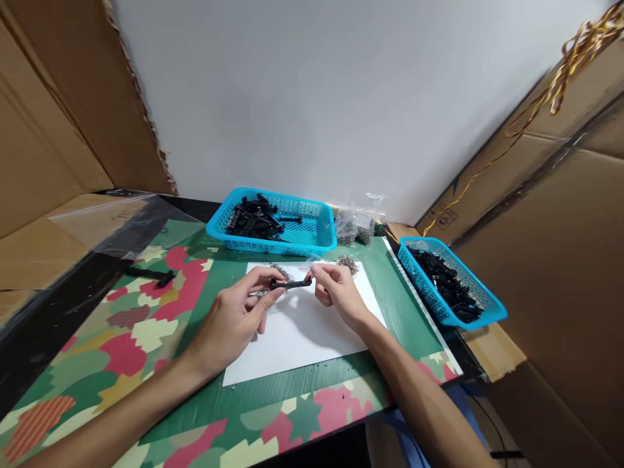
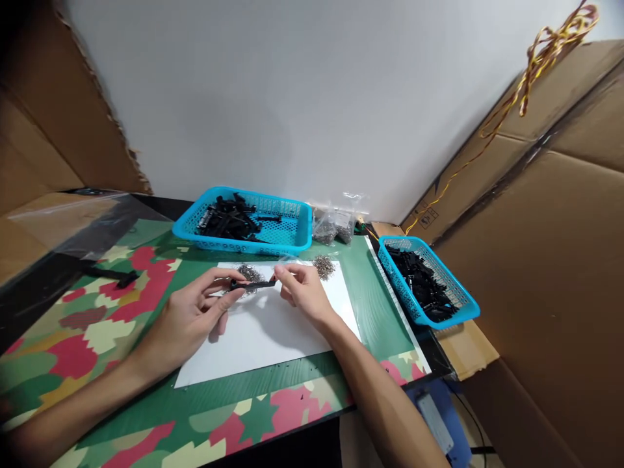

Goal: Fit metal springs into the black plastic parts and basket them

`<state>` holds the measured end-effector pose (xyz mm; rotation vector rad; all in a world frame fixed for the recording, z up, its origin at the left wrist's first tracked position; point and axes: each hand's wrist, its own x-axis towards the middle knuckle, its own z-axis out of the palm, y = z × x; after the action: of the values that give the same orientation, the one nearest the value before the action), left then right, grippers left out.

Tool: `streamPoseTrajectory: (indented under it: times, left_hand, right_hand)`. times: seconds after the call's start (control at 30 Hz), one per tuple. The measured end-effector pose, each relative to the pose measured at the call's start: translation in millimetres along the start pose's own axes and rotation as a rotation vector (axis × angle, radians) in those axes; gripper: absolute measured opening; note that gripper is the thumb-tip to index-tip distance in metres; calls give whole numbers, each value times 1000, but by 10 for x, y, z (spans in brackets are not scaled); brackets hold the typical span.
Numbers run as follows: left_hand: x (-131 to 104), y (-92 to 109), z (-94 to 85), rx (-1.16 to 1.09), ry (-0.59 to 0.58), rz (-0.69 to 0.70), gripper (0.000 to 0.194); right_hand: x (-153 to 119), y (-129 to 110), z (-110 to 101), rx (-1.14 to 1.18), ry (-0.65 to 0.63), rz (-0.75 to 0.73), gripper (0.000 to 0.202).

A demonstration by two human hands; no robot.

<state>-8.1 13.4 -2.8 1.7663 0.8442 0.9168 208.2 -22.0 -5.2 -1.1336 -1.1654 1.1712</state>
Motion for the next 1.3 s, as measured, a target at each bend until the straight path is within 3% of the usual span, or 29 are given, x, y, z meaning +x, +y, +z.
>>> streamPoseTrajectory:
  times: [0.1,0.27,0.37,0.43,0.5,0.6,0.77,0.83,0.9,1.1,1.2,1.3]
  left_hand:
    - [-24,17,-19,23,15,5,27]
    - [-61,93,-29,63,-59,-18,27]
    - [-71,100,-32,114,-85,-21,36]
    - [-74,77,-43,152,-80,-38,46]
    - [-61,29,-67,141,-38,-44,52]
    - [4,-82,-119,146,2,-47,51]
    - [97,-264,-166,235,-14,80,35]
    - [89,-291,-176,268,-30,113,31]
    - [68,-293,-186,283,-45,132,30]
    - [11,-189,-133,266,-101,134,33]
    - [-6,-115,-66,268,-110,147,33]
    - [-36,-72,-33,291,-145,160,31]
  right_hand:
    - [-23,-11,-10,-1,-47,44,49]
    - [-58,-17,-57,23,-74,51,45]
    - [-62,-51,-102,-63,-12,-22,44]
    - [-53,-90,-164,-296,152,-154,43]
    - [-25,-135,-282,-578,396,-290,38]
    - [27,-218,-597,-821,722,-343,31]
    - [-107,-434,-1252,-964,1189,-163,34]
    - [-226,-512,-1432,-981,1371,-29,37]
    - [-332,-553,-1546,-992,1466,105,39]
    - [-466,-550,-1608,-1078,1384,380,40]
    - [-452,-538,-1541,-1129,1354,362,49]
    - [-364,-476,-1343,-1155,1250,183,44]
